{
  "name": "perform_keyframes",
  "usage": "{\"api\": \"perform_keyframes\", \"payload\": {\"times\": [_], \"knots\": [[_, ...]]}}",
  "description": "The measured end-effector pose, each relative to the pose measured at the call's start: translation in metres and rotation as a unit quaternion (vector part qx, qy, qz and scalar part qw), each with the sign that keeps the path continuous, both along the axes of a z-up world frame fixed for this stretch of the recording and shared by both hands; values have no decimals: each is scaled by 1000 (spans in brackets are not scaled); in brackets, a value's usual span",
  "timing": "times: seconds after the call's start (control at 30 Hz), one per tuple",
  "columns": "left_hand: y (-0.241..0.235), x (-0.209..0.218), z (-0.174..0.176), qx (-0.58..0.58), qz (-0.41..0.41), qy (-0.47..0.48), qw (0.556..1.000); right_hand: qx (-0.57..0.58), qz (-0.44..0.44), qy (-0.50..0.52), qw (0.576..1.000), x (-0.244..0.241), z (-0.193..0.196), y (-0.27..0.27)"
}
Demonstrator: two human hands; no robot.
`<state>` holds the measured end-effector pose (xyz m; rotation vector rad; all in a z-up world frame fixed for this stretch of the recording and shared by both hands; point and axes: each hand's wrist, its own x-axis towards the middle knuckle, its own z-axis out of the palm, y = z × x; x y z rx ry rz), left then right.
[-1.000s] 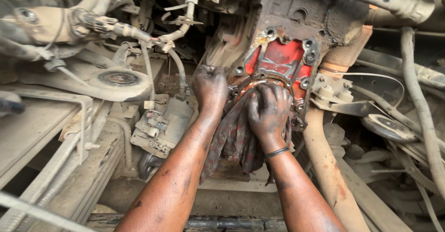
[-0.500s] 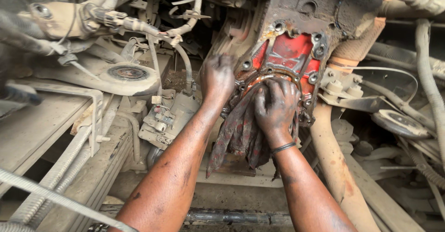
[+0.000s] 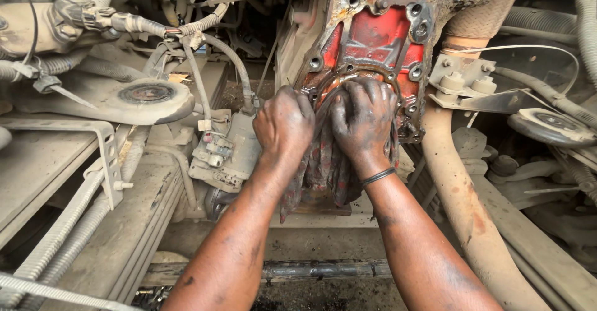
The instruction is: The person uses a rag to wipe grease and grime from the surface of a vehicle engine block. The person scrubs the red-painted metal casing and the surrounding components with a cloth, removing accumulated dirt and oil.
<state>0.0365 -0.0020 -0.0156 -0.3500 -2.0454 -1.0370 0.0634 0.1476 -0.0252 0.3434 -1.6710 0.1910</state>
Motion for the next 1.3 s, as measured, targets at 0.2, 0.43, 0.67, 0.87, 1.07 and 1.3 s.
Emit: {"api": "perform_keyframes", "payload": {"times": [0.2,0.43,0.67,0.87,1.07,1.3], "knots": [[12,-7,34,36,-41,14,998,-6,-1,-9,1000,0,0,-1],[-26,-32,-9,-2,-34,50,998,-5,14,-24,1000,7,2,0],[-11,-15,28,59,-122,-25,990,-10,9,-8,1000,5,2,-4],[-11,-2,5,28,-51,-28,998,-4,4,-18,1000,2,0,0],[-17,-4,3,58,-140,-18,988,-8,7,-5,1000,-1,-2,-1],[-4,-18,10,42,-107,17,993,2,12,-2,1000,-1,-3,0]]}}
